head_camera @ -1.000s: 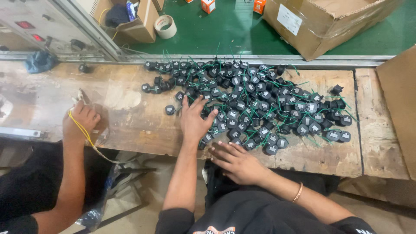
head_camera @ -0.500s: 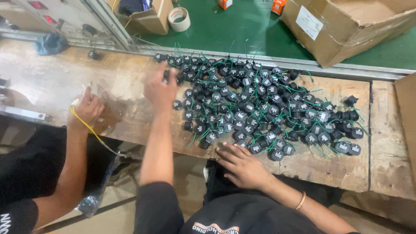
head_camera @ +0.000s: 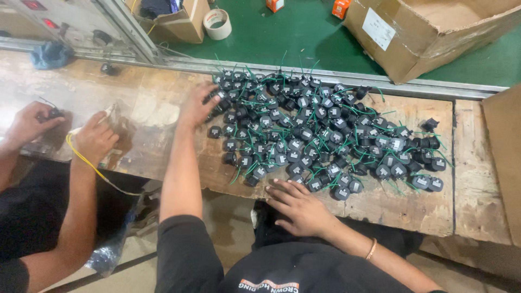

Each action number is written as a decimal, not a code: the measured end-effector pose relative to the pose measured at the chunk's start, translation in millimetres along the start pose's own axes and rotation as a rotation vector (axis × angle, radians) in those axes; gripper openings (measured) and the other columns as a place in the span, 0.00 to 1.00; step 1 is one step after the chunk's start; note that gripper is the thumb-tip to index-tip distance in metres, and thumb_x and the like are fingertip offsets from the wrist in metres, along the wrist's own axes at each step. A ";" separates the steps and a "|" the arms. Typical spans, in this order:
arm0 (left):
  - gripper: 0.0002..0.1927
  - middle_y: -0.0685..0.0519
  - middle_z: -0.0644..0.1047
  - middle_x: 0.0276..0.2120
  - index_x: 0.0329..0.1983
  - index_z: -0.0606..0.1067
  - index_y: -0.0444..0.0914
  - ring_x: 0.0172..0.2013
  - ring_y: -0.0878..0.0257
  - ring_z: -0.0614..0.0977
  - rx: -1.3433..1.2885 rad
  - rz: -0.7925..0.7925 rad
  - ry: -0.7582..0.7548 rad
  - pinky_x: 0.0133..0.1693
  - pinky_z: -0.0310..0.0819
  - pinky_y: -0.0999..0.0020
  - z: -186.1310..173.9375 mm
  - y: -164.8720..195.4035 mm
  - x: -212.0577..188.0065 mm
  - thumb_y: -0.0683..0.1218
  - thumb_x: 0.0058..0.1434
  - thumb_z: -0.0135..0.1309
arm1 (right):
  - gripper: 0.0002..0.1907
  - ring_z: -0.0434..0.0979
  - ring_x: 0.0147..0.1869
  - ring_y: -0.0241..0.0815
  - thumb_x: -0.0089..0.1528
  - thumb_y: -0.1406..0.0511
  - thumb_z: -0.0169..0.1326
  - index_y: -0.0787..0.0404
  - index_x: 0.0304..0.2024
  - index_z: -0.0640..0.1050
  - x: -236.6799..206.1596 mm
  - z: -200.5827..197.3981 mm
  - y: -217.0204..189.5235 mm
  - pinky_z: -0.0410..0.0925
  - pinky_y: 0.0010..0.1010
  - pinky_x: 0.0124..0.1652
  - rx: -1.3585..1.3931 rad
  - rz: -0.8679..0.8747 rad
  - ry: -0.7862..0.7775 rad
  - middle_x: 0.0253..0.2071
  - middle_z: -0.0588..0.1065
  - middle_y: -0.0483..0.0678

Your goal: The person picks up black power adapters with green wires one at a time from a pile on the workbench, handles and checks each adapter and its wire by hand, and places finished adapters into a cardboard box at the side of the bench.

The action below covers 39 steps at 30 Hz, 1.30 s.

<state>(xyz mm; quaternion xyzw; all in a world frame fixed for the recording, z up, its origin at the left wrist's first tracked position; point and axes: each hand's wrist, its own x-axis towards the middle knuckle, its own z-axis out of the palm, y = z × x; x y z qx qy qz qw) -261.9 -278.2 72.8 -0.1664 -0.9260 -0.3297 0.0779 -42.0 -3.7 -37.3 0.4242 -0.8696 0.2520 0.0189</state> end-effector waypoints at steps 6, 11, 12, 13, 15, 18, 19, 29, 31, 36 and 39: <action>0.31 0.34 0.59 0.73 0.70 0.68 0.38 0.74 0.41 0.57 -0.238 0.018 0.089 0.71 0.46 0.52 31.4 12.7 -60.4 0.61 0.71 0.46 | 0.34 0.55 0.76 0.56 0.53 0.56 0.65 0.61 0.60 0.73 -0.8 1.1 -3.8 0.52 0.53 0.68 -0.019 -0.004 -0.001 0.69 0.65 0.52; 0.32 0.35 0.58 0.75 0.70 0.68 0.35 0.77 0.45 0.55 -0.451 -0.027 0.279 0.73 0.45 0.55 53.7 20.2 -83.8 0.61 0.73 0.43 | 0.32 0.55 0.76 0.56 0.53 0.56 0.65 0.59 0.57 0.74 -4.3 -0.1 -7.5 0.52 0.54 0.67 -0.001 0.005 0.002 0.69 0.65 0.51; 0.30 0.35 0.57 0.75 0.69 0.69 0.34 0.77 0.45 0.55 -0.585 -0.055 0.350 0.73 0.45 0.55 59.2 22.2 -87.5 0.59 0.74 0.44 | 0.31 0.56 0.76 0.56 0.53 0.56 0.65 0.60 0.56 0.75 -5.3 0.2 -7.4 0.52 0.54 0.68 0.003 -0.002 0.013 0.69 0.66 0.51; 0.29 0.36 0.57 0.75 0.68 0.69 0.33 0.76 0.46 0.54 -0.718 -0.085 0.422 0.72 0.46 0.55 65.1 24.2 -91.5 0.58 0.74 0.45 | 0.30 0.56 0.76 0.57 0.53 0.57 0.65 0.60 0.55 0.76 -6.5 0.9 -7.2 0.52 0.54 0.68 0.010 -0.011 0.023 0.68 0.67 0.51; 0.25 0.36 0.59 0.74 0.66 0.71 0.33 0.75 0.46 0.57 -0.935 -0.087 0.575 0.73 0.48 0.54 71.1 24.2 -99.3 0.54 0.75 0.47 | 0.27 0.57 0.76 0.57 0.53 0.58 0.65 0.60 0.53 0.78 -9.1 3.4 -5.0 0.53 0.55 0.68 0.042 -0.039 0.059 0.66 0.68 0.51; 0.20 0.39 0.68 0.69 0.63 0.73 0.34 0.71 0.49 0.66 -1.176 -0.078 0.798 0.72 0.55 0.53 78.3 20.2 -111.3 0.50 0.75 0.48 | 0.23 0.61 0.74 0.58 0.53 0.61 0.66 0.61 0.50 0.80 -17.2 8.1 1.3 0.57 0.54 0.68 0.129 -0.090 0.153 0.63 0.72 0.51; 0.18 0.41 0.69 0.68 0.61 0.73 0.35 0.69 0.51 0.69 -1.241 -0.131 0.863 0.70 0.58 0.53 79.7 17.7 -117.5 0.50 0.74 0.47 | 0.21 0.62 0.74 0.59 0.53 0.63 0.66 0.61 0.48 0.80 -21.0 9.6 4.2 0.59 0.53 0.67 0.167 -0.108 0.196 0.62 0.73 0.51; 0.17 0.50 0.80 0.54 0.48 0.80 0.37 0.60 0.49 0.77 -0.073 -0.016 0.554 0.65 0.66 0.53 93.6 23.3 -193.1 0.30 0.62 0.46 | 0.08 0.85 0.54 0.53 0.61 0.70 0.61 0.63 0.44 0.81 -65.5 13.6 23.4 0.77 0.39 0.52 0.568 -0.184 0.400 0.47 0.82 0.52; 0.20 0.51 0.80 0.53 0.46 0.82 0.38 0.60 0.48 0.77 -0.032 0.111 0.485 0.64 0.67 0.54 89.2 27.8 -198.5 0.30 0.56 0.47 | 0.08 0.85 0.50 0.52 0.61 0.70 0.61 0.64 0.43 0.82 -84.2 7.8 25.1 0.76 0.39 0.49 0.593 -0.170 0.417 0.43 0.82 0.52; 0.20 0.48 0.79 0.55 0.45 0.82 0.36 0.60 0.46 0.75 -0.097 0.219 0.365 0.61 0.68 0.55 80.2 28.2 -202.6 0.30 0.52 0.51 | 0.08 0.86 0.38 0.48 0.61 0.66 0.61 0.64 0.40 0.82 -126.6 -7.9 39.0 0.77 0.35 0.39 0.644 -0.054 0.429 0.34 0.83 0.50; 0.15 0.48 0.80 0.53 0.44 0.82 0.37 0.57 0.48 0.78 -0.121 0.147 0.412 0.58 0.71 0.58 80.6 20.8 -205.6 0.32 0.54 0.57 | 0.09 0.86 0.35 0.46 0.61 0.65 0.60 0.65 0.38 0.82 -133.2 -7.2 45.2 0.76 0.34 0.36 0.694 -0.017 0.386 0.32 0.82 0.50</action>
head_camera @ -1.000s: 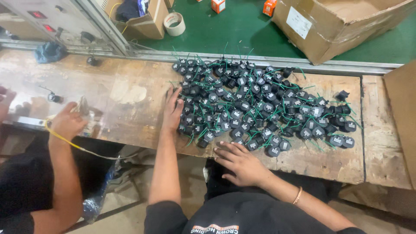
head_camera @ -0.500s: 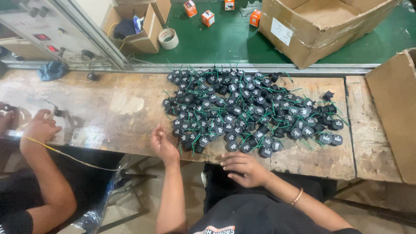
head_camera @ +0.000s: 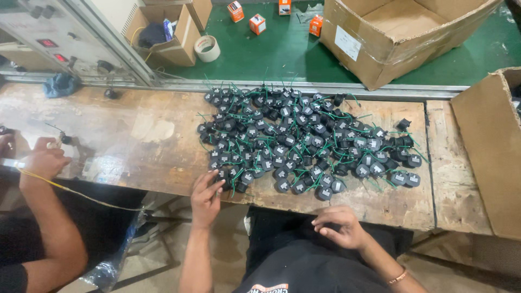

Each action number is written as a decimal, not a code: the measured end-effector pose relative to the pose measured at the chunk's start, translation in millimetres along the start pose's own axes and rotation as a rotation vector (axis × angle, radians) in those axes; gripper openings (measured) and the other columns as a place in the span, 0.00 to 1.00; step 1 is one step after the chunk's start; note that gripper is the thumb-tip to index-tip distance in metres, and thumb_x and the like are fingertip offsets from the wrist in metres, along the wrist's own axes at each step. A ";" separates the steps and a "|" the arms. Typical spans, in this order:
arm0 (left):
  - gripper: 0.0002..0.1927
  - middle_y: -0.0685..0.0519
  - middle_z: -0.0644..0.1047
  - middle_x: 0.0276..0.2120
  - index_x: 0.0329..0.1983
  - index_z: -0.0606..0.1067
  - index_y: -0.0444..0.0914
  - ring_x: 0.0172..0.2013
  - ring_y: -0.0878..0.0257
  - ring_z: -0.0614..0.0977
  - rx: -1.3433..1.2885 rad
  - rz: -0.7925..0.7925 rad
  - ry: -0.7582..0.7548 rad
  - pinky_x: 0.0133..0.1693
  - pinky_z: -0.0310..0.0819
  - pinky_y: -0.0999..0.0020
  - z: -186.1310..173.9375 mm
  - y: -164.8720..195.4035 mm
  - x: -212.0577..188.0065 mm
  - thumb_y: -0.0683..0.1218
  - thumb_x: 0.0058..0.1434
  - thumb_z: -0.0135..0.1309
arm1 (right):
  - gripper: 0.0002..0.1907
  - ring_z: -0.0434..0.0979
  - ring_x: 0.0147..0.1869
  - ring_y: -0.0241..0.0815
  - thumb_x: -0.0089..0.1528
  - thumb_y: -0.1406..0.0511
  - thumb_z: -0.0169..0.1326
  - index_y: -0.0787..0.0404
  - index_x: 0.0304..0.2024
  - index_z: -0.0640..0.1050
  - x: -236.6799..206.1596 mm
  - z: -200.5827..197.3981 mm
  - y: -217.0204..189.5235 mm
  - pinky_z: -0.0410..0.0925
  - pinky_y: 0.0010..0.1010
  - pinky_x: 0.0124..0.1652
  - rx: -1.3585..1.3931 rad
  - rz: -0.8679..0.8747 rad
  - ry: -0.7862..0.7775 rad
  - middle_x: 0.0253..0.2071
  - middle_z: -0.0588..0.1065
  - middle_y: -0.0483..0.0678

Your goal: The person picks up black power adapters with green wires one at a time from a pile on the workbench, handles and checks each adapter and its wire by hand, and places finished adapters into a cardboard box at the side of the bench.

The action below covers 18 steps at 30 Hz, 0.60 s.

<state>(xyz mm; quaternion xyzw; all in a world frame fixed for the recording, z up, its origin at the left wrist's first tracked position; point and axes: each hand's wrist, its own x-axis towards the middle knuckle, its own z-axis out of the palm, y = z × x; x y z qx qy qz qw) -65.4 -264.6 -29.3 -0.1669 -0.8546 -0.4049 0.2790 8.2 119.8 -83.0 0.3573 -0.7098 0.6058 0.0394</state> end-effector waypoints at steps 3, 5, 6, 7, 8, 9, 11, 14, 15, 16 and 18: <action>0.13 0.50 0.82 0.48 0.46 0.83 0.36 0.52 0.54 0.81 -0.027 -0.224 0.183 0.55 0.74 0.63 9.6 -6.1 0.9 0.34 0.59 0.58 | 0.09 0.86 0.35 0.46 0.61 0.64 0.60 0.65 0.38 0.82 5.5 8.0 9.2 0.76 0.34 0.37 0.056 0.000 -0.047 0.33 0.82 0.51; 0.10 0.49 0.81 0.47 0.49 0.81 0.34 0.48 0.58 0.82 -0.146 -0.492 0.363 0.52 0.75 0.66 18.5 -7.9 6.5 0.36 0.65 0.59 | 0.09 0.86 0.35 0.46 0.61 0.64 0.60 0.65 0.38 0.82 13.2 15.0 17.2 0.75 0.34 0.36 0.065 0.022 -0.088 0.31 0.82 0.51; 0.10 0.49 0.81 0.47 0.50 0.80 0.34 0.47 0.60 0.81 -0.278 -0.516 0.484 0.52 0.75 0.66 23.9 -7.2 12.3 0.36 0.66 0.59 | 0.10 0.85 0.35 0.45 0.62 0.64 0.60 0.65 0.39 0.82 15.9 17.7 20.3 0.75 0.33 0.36 0.093 0.023 -0.080 0.31 0.82 0.51; 0.09 0.49 0.81 0.47 0.50 0.79 0.34 0.47 0.61 0.81 -0.412 -0.541 0.607 0.52 0.75 0.66 29.2 -3.4 19.8 0.36 0.67 0.59 | 0.10 0.85 0.36 0.44 0.63 0.63 0.59 0.65 0.40 0.82 18.0 19.6 22.4 0.74 0.32 0.37 0.121 0.026 -0.075 0.32 0.82 0.51; 0.09 0.50 0.80 0.46 0.50 0.79 0.34 0.47 0.63 0.80 -0.548 -0.563 0.730 0.51 0.75 0.67 33.8 -0.2 23.0 0.36 0.67 0.59 | 0.11 0.84 0.36 0.42 0.64 0.63 0.59 0.65 0.42 0.82 19.2 20.6 23.9 0.74 0.32 0.38 0.147 0.029 -0.071 0.32 0.82 0.50; 0.10 0.50 0.80 0.46 0.51 0.78 0.34 0.46 0.63 0.80 -0.607 -0.525 0.712 0.52 0.75 0.67 37.1 1.9 21.3 0.36 0.68 0.58 | 0.13 0.83 0.35 0.41 0.64 0.62 0.60 0.66 0.46 0.82 19.4 21.2 24.1 0.74 0.30 0.37 0.207 0.093 -0.058 0.32 0.81 0.50; 0.11 0.50 0.80 0.44 0.54 0.77 0.35 0.45 0.63 0.80 -0.737 -0.446 0.673 0.52 0.75 0.67 43.8 14.6 19.5 0.36 0.68 0.58 | 0.20 0.80 0.31 0.37 0.64 0.61 0.61 0.66 0.54 0.80 18.2 20.5 22.7 0.74 0.28 0.34 0.316 0.221 -0.031 0.31 0.80 0.48; 0.10 0.51 0.79 0.41 0.50 0.76 0.37 0.44 0.63 0.81 -1.146 -0.231 0.424 0.53 0.79 0.64 64.9 46.9 10.1 0.35 0.67 0.58 | 0.37 0.75 0.33 0.34 0.62 0.63 0.63 0.62 0.70 0.62 19.1 21.4 21.1 0.70 0.25 0.32 0.589 0.308 -0.016 0.35 0.75 0.46; 0.09 0.51 0.79 0.40 0.48 0.76 0.36 0.40 0.64 0.81 -1.238 -0.302 0.269 0.46 0.79 0.66 74.2 59.6 4.5 0.35 0.66 0.57 | 0.40 0.75 0.36 0.34 0.62 0.64 0.63 0.61 0.71 0.59 20.3 22.6 21.4 0.70 0.25 0.34 0.602 0.304 -0.021 0.37 0.75 0.46; 0.08 0.51 0.79 0.38 0.47 0.76 0.35 0.38 0.63 0.82 -1.166 -0.345 0.044 0.43 0.79 0.67 83.5 71.3 0.6 0.34 0.66 0.58 | 0.42 0.75 0.38 0.35 0.62 0.66 0.63 0.59 0.73 0.56 22.4 24.3 22.5 0.70 0.26 0.36 0.617 0.298 -0.027 0.39 0.74 0.47; 0.11 0.50 0.81 0.40 0.44 0.78 0.36 0.40 0.59 0.83 -0.830 -0.078 -0.232 0.43 0.79 0.65 110.9 92.1 3.4 0.32 0.59 0.62 | 0.38 0.76 0.38 0.36 0.63 0.68 0.62 0.60 0.70 0.57 25.4 28.1 25.4 0.72 0.27 0.35 0.567 0.383 -0.030 0.38 0.74 0.48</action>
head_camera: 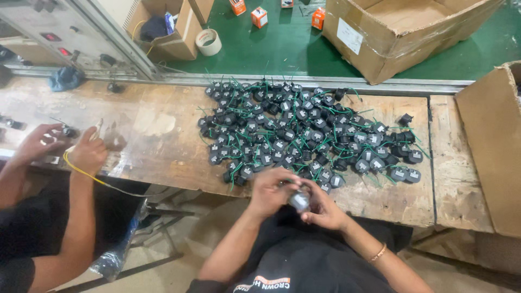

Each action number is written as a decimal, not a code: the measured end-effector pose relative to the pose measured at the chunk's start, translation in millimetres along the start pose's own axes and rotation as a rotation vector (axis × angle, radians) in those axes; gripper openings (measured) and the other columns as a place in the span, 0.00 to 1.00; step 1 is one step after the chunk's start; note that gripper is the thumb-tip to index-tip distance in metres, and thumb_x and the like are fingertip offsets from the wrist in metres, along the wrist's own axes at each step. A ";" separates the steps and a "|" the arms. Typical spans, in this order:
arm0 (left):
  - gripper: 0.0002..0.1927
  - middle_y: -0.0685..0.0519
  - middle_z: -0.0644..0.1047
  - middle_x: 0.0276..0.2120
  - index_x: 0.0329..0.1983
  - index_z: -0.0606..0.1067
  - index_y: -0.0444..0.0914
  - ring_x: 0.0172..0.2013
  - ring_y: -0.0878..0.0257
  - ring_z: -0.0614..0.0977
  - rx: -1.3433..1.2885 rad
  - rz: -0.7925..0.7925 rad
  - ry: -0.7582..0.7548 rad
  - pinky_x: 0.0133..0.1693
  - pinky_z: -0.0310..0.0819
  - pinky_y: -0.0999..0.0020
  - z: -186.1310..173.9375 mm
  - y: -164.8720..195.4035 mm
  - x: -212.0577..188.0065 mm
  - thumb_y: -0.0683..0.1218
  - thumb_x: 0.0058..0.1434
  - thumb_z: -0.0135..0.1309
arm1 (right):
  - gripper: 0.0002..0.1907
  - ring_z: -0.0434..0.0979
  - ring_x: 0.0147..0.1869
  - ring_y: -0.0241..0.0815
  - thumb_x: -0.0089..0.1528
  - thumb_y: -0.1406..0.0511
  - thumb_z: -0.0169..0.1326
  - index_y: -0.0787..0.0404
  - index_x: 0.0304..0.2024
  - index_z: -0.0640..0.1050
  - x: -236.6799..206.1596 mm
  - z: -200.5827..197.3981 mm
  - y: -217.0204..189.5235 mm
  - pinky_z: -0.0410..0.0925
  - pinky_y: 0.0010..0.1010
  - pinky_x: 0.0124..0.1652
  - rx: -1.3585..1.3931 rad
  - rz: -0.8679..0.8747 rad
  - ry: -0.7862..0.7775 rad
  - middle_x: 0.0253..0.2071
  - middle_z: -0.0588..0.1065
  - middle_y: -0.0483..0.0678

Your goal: The person picks up black power adapters with green wires one at a time from a pile on the workbench, handles and checks each adapter and its wire by hand, and places finished adapters into a cardboard box at the side of the bench.

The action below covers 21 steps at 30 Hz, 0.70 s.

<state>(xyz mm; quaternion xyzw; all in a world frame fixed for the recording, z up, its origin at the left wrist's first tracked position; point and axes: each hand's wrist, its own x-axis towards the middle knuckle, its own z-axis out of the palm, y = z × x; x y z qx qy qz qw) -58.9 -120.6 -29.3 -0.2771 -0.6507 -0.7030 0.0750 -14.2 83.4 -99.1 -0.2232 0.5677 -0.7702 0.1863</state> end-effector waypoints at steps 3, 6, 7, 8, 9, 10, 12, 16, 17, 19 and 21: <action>0.12 0.49 0.83 0.39 0.42 0.80 0.38 0.40 0.55 0.85 0.326 0.115 -0.102 0.42 0.79 0.64 28.7 1.1 3.4 0.33 0.56 0.63 | 0.23 0.80 0.31 0.35 0.64 0.70 0.59 0.63 0.60 0.67 1.6 2.0 5.5 0.74 0.27 0.30 -0.102 0.165 0.129 0.34 0.76 0.47; 0.13 0.49 0.83 0.43 0.44 0.81 0.38 0.43 0.53 0.85 0.342 0.139 -0.096 0.45 0.80 0.63 34.5 3.6 4.2 0.32 0.58 0.59 | 0.21 0.80 0.28 0.34 0.60 0.72 0.60 0.61 0.54 0.69 -1.5 1.5 9.7 0.74 0.26 0.27 -0.163 0.159 0.202 0.31 0.76 0.44; 0.14 0.50 0.83 0.44 0.45 0.81 0.38 0.44 0.53 0.86 0.345 0.161 -0.101 0.47 0.80 0.62 31.3 4.7 2.7 0.32 0.59 0.57 | 0.19 0.80 0.28 0.34 0.59 0.72 0.62 0.62 0.51 0.71 -1.9 0.9 9.9 0.75 0.26 0.27 -0.248 0.159 0.194 0.30 0.76 0.44; 0.14 0.49 0.83 0.45 0.45 0.80 0.38 0.46 0.52 0.85 0.332 0.176 -0.175 0.48 0.79 0.61 25.5 5.3 1.0 0.32 0.58 0.58 | 0.17 0.81 0.28 0.34 0.59 0.73 0.63 0.64 0.48 0.74 -1.5 0.5 10.1 0.75 0.26 0.26 -0.331 0.156 0.180 0.29 0.77 0.45; 0.14 0.49 0.83 0.47 0.45 0.80 0.37 0.47 0.51 0.84 0.325 0.193 -0.249 0.49 0.79 0.60 17.0 5.3 -0.7 0.33 0.57 0.58 | 0.15 0.81 0.29 0.34 0.60 0.73 0.63 0.64 0.47 0.75 -1.1 -0.2 11.0 0.75 0.27 0.28 -0.311 0.118 0.177 0.30 0.77 0.45; 0.14 0.49 0.83 0.48 0.45 0.80 0.37 0.48 0.50 0.84 0.319 0.207 -0.324 0.50 0.78 0.59 9.8 4.5 -3.4 0.33 0.56 0.59 | 0.13 0.81 0.30 0.35 0.60 0.73 0.63 0.65 0.47 0.75 0.3 -0.7 11.6 0.75 0.27 0.29 -0.287 0.079 0.171 0.31 0.78 0.46; 0.13 0.49 0.82 0.50 0.44 0.79 0.37 0.50 0.50 0.83 0.329 0.227 -0.310 0.53 0.78 0.58 -0.3 -0.6 -11.9 0.35 0.55 0.61 | 0.14 0.82 0.31 0.36 0.60 0.72 0.63 0.64 0.47 0.76 3.9 -0.1 11.6 0.76 0.28 0.30 -0.332 0.005 0.171 0.32 0.79 0.47; 0.11 0.53 0.83 0.47 0.37 0.79 0.39 0.50 0.54 0.83 0.269 0.068 -0.212 0.53 0.77 0.61 2.1 -22.4 -33.3 0.37 0.52 0.68 | 0.23 0.82 0.39 0.47 0.55 0.70 0.62 0.64 0.52 0.74 7.1 4.0 7.0 0.73 0.33 0.37 -0.598 -0.248 0.151 0.37 0.78 0.52; 0.11 0.52 0.81 0.46 0.37 0.77 0.38 0.48 0.55 0.82 0.124 -0.072 -0.138 0.52 0.78 0.61 10.6 -27.6 -39.1 0.37 0.54 0.68 | 0.25 0.81 0.42 0.51 0.54 0.70 0.62 0.65 0.54 0.73 6.2 5.9 5.2 0.72 0.35 0.40 -0.663 -0.336 0.130 0.40 0.77 0.54; 0.12 0.52 0.77 0.44 0.37 0.74 0.37 0.46 0.57 0.80 -0.170 -0.343 0.016 0.50 0.79 0.62 27.9 -34.2 -46.6 0.37 0.57 0.68 | 0.26 0.81 0.43 0.53 0.55 0.68 0.65 0.65 0.54 0.72 2.9 7.7 2.4 0.72 0.36 0.40 -0.651 -0.258 0.106 0.42 0.77 0.54; 0.10 0.51 0.81 0.40 0.34 0.77 0.36 0.45 0.58 0.82 0.014 -0.259 -0.020 0.49 0.77 0.64 28.7 -32.8 -45.0 0.36 0.56 0.69 | 0.29 0.82 0.42 0.53 0.53 0.67 0.67 0.65 0.55 0.72 0.9 8.7 1.4 0.72 0.36 0.39 -0.655 -0.167 0.134 0.41 0.78 0.54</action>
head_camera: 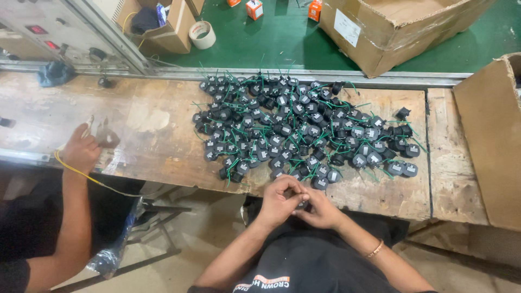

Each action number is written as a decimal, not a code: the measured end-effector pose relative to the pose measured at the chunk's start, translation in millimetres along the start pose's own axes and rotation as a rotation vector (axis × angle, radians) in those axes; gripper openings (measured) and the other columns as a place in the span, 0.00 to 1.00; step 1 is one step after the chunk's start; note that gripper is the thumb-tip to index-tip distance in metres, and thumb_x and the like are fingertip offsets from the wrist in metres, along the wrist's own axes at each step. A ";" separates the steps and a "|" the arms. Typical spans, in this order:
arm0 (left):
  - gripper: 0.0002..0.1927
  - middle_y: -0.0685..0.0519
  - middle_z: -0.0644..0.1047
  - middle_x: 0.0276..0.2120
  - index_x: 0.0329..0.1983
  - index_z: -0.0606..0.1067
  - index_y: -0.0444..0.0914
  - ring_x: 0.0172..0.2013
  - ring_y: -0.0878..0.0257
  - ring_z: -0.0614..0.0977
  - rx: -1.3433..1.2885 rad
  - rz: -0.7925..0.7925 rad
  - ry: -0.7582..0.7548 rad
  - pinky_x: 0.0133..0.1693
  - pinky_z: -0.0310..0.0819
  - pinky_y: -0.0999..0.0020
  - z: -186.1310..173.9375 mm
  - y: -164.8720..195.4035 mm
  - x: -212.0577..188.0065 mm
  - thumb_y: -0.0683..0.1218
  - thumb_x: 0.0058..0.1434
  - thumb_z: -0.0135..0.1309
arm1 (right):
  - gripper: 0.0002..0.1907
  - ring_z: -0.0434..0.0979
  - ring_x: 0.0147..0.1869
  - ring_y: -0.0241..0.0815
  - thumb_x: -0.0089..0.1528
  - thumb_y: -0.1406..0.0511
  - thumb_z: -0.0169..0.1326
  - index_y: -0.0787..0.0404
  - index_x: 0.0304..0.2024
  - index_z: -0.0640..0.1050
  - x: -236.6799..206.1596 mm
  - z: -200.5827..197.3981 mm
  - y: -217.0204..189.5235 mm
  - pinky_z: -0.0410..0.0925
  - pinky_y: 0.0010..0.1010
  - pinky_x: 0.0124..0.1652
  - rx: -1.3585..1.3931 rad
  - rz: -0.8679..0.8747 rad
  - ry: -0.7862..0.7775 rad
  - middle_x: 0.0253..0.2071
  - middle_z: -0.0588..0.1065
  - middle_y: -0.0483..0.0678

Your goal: The person picks up black power adapters with green wires one at a time from a pile on the workbench, handles and checks each adapter and its wire by hand, and places finished adapters into a cardboard box at the side of the bench.

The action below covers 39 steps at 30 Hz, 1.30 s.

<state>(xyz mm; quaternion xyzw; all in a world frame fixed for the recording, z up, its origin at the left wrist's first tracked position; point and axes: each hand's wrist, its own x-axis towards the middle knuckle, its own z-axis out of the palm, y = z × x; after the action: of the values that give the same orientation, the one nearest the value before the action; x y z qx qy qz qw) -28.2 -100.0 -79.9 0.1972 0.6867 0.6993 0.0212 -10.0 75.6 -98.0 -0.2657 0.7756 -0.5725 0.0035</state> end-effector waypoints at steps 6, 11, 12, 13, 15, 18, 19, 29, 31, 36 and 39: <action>0.15 0.50 0.83 0.44 0.38 0.79 0.37 0.49 0.56 0.83 0.327 0.359 -0.052 0.52 0.77 0.63 -55.1 45.2 44.4 0.42 0.49 0.70 | 0.15 0.84 0.47 0.48 0.56 0.70 0.68 0.59 0.43 0.78 0.8 4.3 1.1 0.75 0.36 0.46 -0.029 -0.171 0.052 0.41 0.81 0.48; 0.12 0.50 0.82 0.46 0.41 0.82 0.39 0.49 0.51 0.81 0.798 0.328 0.284 0.50 0.75 0.61 -93.9 57.4 112.1 0.42 0.53 0.66 | 0.19 0.81 0.52 0.49 0.55 0.74 0.63 0.62 0.48 0.77 3.6 5.2 -5.0 0.74 0.37 0.49 -0.062 -0.233 0.077 0.47 0.79 0.51; 0.13 0.48 0.82 0.46 0.39 0.83 0.39 0.48 0.49 0.80 0.914 0.315 0.239 0.47 0.74 0.60 -94.1 55.2 120.4 0.43 0.49 0.66 | 0.19 0.81 0.51 0.47 0.55 0.74 0.62 0.62 0.49 0.77 4.4 5.5 -6.6 0.74 0.36 0.49 -0.026 -0.219 0.079 0.49 0.78 0.52; 0.14 0.46 0.81 0.46 0.38 0.84 0.40 0.46 0.46 0.78 1.028 0.304 0.194 0.44 0.74 0.58 -92.7 52.6 125.9 0.43 0.45 0.67 | 0.19 0.81 0.50 0.45 0.56 0.75 0.61 0.63 0.50 0.76 5.4 5.8 -7.7 0.74 0.35 0.49 0.008 -0.207 0.083 0.51 0.77 0.52; 0.07 0.52 0.82 0.45 0.33 0.83 0.42 0.47 0.51 0.79 1.047 0.240 0.212 0.45 0.75 0.60 -85.6 48.4 133.0 0.43 0.49 0.66 | 0.20 0.81 0.48 0.44 0.57 0.75 0.60 0.62 0.52 0.75 6.9 5.5 -9.0 0.75 0.34 0.49 0.033 -0.207 0.089 0.53 0.75 0.53; 0.05 0.54 0.83 0.44 0.33 0.83 0.43 0.47 0.54 0.80 0.949 0.299 0.300 0.47 0.76 0.62 -83.7 50.8 138.0 0.41 0.52 0.65 | 0.22 0.80 0.49 0.45 0.57 0.76 0.62 0.62 0.53 0.75 8.6 4.2 -8.2 0.74 0.34 0.49 0.024 -0.243 0.103 0.54 0.75 0.54; 0.06 0.55 0.83 0.44 0.34 0.82 0.43 0.47 0.54 0.81 0.892 0.331 0.335 0.47 0.76 0.63 -83.3 53.7 135.0 0.40 0.53 0.64 | 0.22 0.80 0.50 0.45 0.56 0.76 0.63 0.62 0.53 0.75 8.2 3.9 -7.5 0.74 0.34 0.49 0.037 -0.250 0.106 0.54 0.75 0.53; 0.12 0.53 0.84 0.41 0.43 0.80 0.39 0.40 0.59 0.87 0.426 0.688 0.019 0.40 0.81 0.66 -40.1 70.3 68.1 0.34 0.57 0.63 | 0.43 0.75 0.48 0.37 0.55 0.74 0.66 0.63 0.69 0.59 4.2 14.8 2.7 0.71 0.28 0.50 0.447 0.007 0.226 0.45 0.72 0.49; 0.13 0.52 0.84 0.41 0.43 0.80 0.38 0.39 0.57 0.85 0.507 0.656 -0.137 0.41 0.80 0.64 -25.2 65.5 60.1 0.34 0.55 0.62 | 0.34 0.73 0.35 0.37 0.55 0.71 0.69 0.64 0.61 0.68 1.6 12.2 4.2 0.68 0.29 0.36 0.149 0.195 0.161 0.35 0.75 0.48; 0.12 0.51 0.83 0.45 0.43 0.79 0.38 0.44 0.55 0.86 0.380 0.610 -0.155 0.46 0.81 0.61 -18.5 52.7 43.6 0.34 0.56 0.60 | 0.20 0.80 0.36 0.33 0.57 0.71 0.58 0.67 0.53 0.74 2.3 9.6 2.9 0.75 0.26 0.33 0.275 0.063 0.190 0.39 0.76 0.47; 0.11 0.49 0.83 0.47 0.41 0.78 0.37 0.44 0.54 0.85 0.303 0.538 -0.177 0.48 0.80 0.61 -31.9 44.3 36.6 0.36 0.55 0.63 | 0.18 0.81 0.34 0.34 0.54 0.71 0.61 0.67 0.47 0.77 4.9 11.2 1.4 0.73 0.28 0.34 0.079 0.057 0.257 0.36 0.78 0.46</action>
<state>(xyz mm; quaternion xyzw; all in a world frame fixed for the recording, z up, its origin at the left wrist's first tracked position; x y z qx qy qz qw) -61.0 -121.8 -27.2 0.4328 0.7017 0.5497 -0.1345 -11.4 63.9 -101.7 -0.1675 0.7538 -0.6317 -0.0692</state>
